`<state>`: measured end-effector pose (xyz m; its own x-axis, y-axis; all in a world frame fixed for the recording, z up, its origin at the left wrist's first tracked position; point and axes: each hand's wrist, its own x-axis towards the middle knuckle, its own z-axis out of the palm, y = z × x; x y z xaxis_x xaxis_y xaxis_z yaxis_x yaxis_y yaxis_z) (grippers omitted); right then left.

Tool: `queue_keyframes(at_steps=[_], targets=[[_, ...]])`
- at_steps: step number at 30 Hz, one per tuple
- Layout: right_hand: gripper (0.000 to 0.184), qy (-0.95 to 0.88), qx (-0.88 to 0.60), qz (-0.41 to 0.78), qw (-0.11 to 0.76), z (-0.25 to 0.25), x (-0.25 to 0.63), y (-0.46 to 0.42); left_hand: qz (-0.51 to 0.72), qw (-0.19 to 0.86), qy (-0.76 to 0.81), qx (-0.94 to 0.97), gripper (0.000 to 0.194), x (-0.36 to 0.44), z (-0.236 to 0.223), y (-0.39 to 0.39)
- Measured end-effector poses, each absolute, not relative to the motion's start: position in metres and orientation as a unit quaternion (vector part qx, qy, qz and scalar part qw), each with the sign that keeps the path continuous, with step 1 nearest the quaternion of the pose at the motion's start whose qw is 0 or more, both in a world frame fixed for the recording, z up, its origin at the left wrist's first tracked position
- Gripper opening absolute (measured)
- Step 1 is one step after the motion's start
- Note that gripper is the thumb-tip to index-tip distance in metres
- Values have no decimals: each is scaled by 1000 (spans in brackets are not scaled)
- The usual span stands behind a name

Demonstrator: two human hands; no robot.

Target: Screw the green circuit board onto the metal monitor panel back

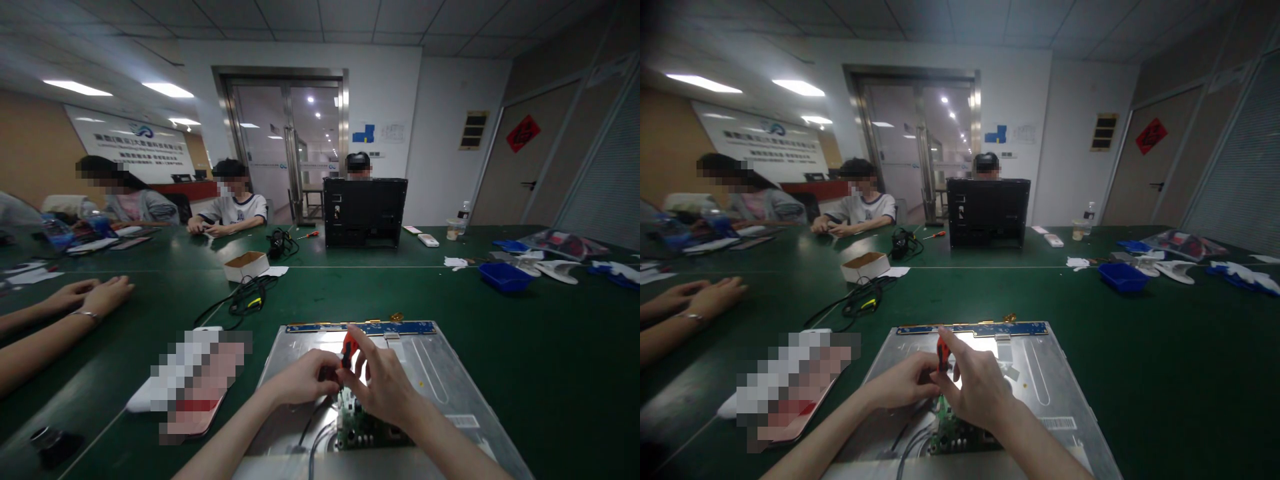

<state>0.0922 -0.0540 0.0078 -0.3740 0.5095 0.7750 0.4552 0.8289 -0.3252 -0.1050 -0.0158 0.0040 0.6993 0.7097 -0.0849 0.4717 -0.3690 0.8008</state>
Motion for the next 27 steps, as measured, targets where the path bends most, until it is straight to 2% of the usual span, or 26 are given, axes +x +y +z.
queue_keyframes(at_steps=[6, 19, 27], targets=[[64, -830, -298, 36, 470, 11, 91, -59, 143, 450, 376, 797, 15, -105, 0, -17], [59, -826, -290, 21, 482, 9, 91, -55, 145, 437, 388, 799, 6, -102, 13, -21], [58, -828, -303, 37, 470, 9, 92, -55, 156, 461, 374, 789, 14, -104, 3, -18]])
